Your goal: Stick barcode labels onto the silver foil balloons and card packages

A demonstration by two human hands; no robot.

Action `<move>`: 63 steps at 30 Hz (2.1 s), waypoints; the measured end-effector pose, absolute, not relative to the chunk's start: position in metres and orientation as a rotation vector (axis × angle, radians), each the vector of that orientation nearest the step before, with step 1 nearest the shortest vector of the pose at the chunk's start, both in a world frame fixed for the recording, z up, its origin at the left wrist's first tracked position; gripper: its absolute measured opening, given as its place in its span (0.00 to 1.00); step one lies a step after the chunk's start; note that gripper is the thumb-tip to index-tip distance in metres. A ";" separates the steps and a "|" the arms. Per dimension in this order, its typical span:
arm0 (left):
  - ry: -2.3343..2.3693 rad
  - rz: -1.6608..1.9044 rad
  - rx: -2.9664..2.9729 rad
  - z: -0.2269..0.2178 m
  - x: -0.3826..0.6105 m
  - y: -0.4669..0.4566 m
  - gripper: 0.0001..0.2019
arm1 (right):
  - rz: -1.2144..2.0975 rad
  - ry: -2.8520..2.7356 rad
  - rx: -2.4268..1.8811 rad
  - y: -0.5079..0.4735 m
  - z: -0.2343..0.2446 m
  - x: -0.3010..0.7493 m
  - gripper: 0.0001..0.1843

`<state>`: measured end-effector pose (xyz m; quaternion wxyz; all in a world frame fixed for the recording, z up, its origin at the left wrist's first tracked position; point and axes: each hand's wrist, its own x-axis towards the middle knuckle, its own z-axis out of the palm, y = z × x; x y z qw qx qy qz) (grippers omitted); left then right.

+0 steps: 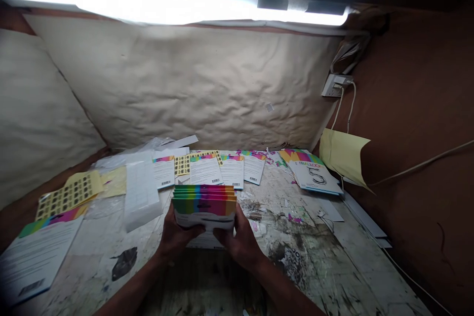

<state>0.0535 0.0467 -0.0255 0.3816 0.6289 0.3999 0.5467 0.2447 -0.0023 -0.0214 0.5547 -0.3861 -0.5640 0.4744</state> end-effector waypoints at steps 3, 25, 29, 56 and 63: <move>1.041 1.381 1.653 -0.030 0.051 0.048 0.34 | 1.119 -1.365 -0.944 0.000 -0.026 0.245 0.31; 0.703 1.335 1.342 -0.008 0.058 0.050 0.60 | 1.340 -1.358 -0.856 0.012 -0.024 0.256 0.30; 0.775 1.362 1.402 -0.010 0.060 0.046 0.60 | 1.358 -1.369 -0.882 0.011 -0.027 0.259 0.33; 0.921 1.618 1.540 -0.013 0.065 0.026 0.35 | 1.235 -1.476 -0.754 0.009 -0.036 0.246 0.25; 0.940 1.635 1.519 -0.012 0.066 0.023 0.32 | 1.213 -1.494 -0.903 0.015 -0.023 0.247 0.21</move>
